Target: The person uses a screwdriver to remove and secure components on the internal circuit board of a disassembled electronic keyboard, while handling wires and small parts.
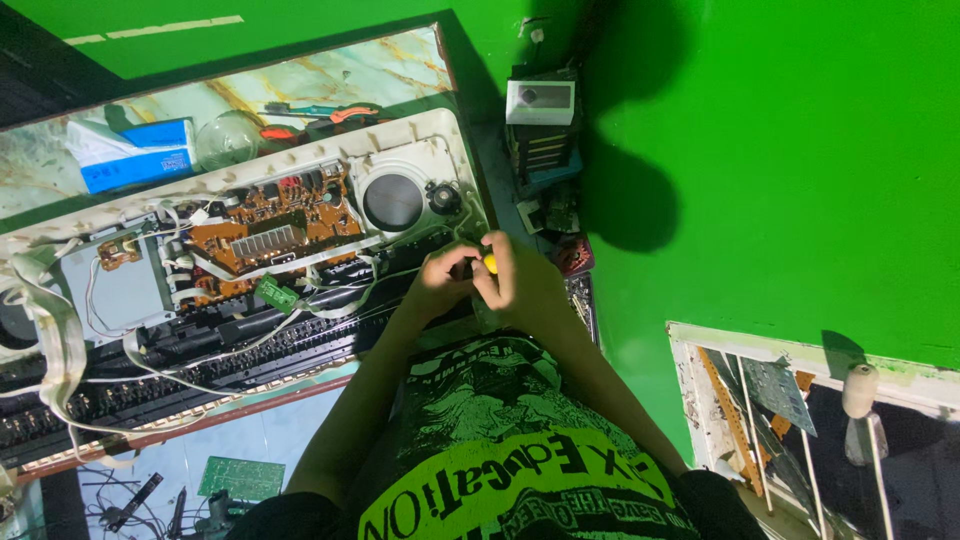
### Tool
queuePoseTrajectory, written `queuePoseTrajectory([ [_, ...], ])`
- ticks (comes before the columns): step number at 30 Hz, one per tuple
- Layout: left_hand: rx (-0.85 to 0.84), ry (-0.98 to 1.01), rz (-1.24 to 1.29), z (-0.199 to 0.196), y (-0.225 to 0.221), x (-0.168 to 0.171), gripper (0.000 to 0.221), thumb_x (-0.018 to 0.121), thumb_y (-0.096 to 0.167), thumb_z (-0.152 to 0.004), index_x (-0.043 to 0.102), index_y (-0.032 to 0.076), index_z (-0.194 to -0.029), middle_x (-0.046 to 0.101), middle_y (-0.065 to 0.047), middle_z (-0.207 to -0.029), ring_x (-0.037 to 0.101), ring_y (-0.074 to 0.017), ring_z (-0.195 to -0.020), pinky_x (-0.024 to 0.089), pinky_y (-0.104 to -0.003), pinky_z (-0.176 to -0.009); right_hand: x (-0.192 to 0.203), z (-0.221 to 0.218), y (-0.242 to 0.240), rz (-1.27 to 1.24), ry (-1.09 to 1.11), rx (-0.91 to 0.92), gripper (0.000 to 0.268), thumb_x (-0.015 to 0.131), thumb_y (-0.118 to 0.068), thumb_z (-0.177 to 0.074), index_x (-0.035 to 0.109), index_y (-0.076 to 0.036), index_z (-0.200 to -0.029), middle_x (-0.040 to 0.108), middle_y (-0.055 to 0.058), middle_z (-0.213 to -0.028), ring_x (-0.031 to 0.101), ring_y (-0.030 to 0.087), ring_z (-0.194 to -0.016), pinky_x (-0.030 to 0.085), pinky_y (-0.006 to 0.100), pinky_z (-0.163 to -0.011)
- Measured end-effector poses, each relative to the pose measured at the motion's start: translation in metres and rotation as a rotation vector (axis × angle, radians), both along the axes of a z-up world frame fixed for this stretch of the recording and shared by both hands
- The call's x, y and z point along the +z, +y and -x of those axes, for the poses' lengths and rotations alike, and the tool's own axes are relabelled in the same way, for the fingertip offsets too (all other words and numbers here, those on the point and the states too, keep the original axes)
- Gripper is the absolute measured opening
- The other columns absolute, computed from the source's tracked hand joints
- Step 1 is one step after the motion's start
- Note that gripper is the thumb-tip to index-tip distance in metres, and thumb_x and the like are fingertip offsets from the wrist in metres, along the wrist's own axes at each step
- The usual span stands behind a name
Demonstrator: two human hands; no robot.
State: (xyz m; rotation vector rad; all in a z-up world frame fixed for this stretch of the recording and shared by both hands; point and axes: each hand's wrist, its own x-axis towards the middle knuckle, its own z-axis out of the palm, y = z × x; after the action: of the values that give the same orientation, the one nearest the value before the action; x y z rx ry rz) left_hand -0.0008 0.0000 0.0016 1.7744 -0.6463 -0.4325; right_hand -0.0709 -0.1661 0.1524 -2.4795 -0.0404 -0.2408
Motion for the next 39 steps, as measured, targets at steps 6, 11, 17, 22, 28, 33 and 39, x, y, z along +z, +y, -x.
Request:
queuePoseTrajectory([
  [6, -0.086, -0.359, 0.371, -0.001, 0.001, -0.006, 0.054, 0.079, 0.003, -0.086, 0.056, 0.009, -0.134, 0.072, -0.012, -0.102, 0.073, -0.0189, -0.087, 0.058, -0.031, -0.075, 0.01, 0.0, -0.005, 0.037, 0.011, 0.122, 0.034, 0.071, -0.021, -0.08, 0.059, -0.007, -0.109, 0.059, 0.014, -0.098, 0.064, 0.034, -0.086, 0.053, 0.046, -0.071],
  [11, -0.119, -0.301, 0.302, -0.001, 0.005, -0.023, 0.052, 0.079, 0.006, -0.087, 0.06, 0.008, -0.135, 0.075, -0.009, -0.094, 0.074, -0.0164, -0.077, 0.058, -0.029, -0.067, 0.016, -0.001, -0.005, -0.018, 0.199, 0.177, 0.03, 0.068, -0.021, -0.086, 0.057, -0.007, -0.11, 0.055, 0.014, -0.096, 0.062, 0.032, -0.074, 0.052, 0.046, -0.063],
  [17, -0.081, -0.217, 0.207, 0.005, 0.007, -0.005, 0.036, 0.079, 0.008, -0.083, 0.068, 0.005, -0.118, 0.074, -0.008, -0.093, 0.07, -0.0168, -0.073, 0.054, -0.03, -0.065, 0.021, 0.002, 0.0, 0.052, 0.083, 0.125, 0.023, 0.056, -0.026, -0.101, 0.057, -0.006, -0.113, 0.061, 0.013, -0.087, 0.063, 0.032, -0.069, 0.051, 0.044, -0.059],
  [22, -0.015, -0.195, 0.16, 0.007, 0.003, -0.012, 0.036, 0.078, 0.009, -0.082, 0.07, 0.002, -0.117, 0.074, -0.01, -0.095, 0.069, -0.0166, -0.075, 0.054, -0.03, -0.066, 0.021, -0.007, 0.001, -0.003, 0.41, 0.058, 0.032, 0.047, -0.033, -0.102, 0.057, -0.006, -0.116, 0.066, 0.013, -0.078, 0.067, 0.032, -0.062, 0.054, 0.045, -0.055],
  [28, 0.028, -0.03, 0.126, 0.015, 0.004, -0.02, 0.036, 0.075, 0.008, -0.081, 0.07, 0.0, -0.116, 0.074, -0.013, -0.097, 0.066, -0.0168, -0.084, 0.053, -0.031, -0.075, 0.009, 0.003, -0.002, -0.028, 0.095, 0.087, 0.037, 0.055, -0.039, -0.1, 0.061, -0.005, -0.113, 0.071, 0.017, -0.088, 0.07, 0.038, -0.071, 0.055, 0.048, -0.061],
  [33, 0.026, -0.078, 0.198, 0.013, 0.0, -0.008, 0.038, 0.078, 0.01, -0.081, 0.068, -0.001, -0.116, 0.074, -0.012, -0.109, 0.07, -0.0174, -0.095, 0.054, -0.03, -0.082, 0.003, 0.001, -0.005, 0.033, 0.306, -0.004, 0.054, 0.058, -0.053, -0.095, 0.063, -0.004, -0.119, 0.07, 0.019, -0.076, 0.07, 0.039, -0.067, 0.054, 0.049, -0.06],
  [39, 0.02, -0.025, 0.217, 0.012, -0.001, -0.01, 0.037, 0.077, 0.01, -0.083, 0.068, 0.0, -0.118, 0.075, -0.013, -0.111, 0.07, -0.0186, -0.097, 0.055, -0.031, -0.085, -0.017, 0.0, -0.012, 0.049, 0.331, 0.084, 0.05, 0.052, -0.048, -0.101, 0.063, -0.005, -0.123, 0.069, 0.014, -0.082, 0.068, 0.03, -0.061, 0.055, 0.042, -0.056],
])
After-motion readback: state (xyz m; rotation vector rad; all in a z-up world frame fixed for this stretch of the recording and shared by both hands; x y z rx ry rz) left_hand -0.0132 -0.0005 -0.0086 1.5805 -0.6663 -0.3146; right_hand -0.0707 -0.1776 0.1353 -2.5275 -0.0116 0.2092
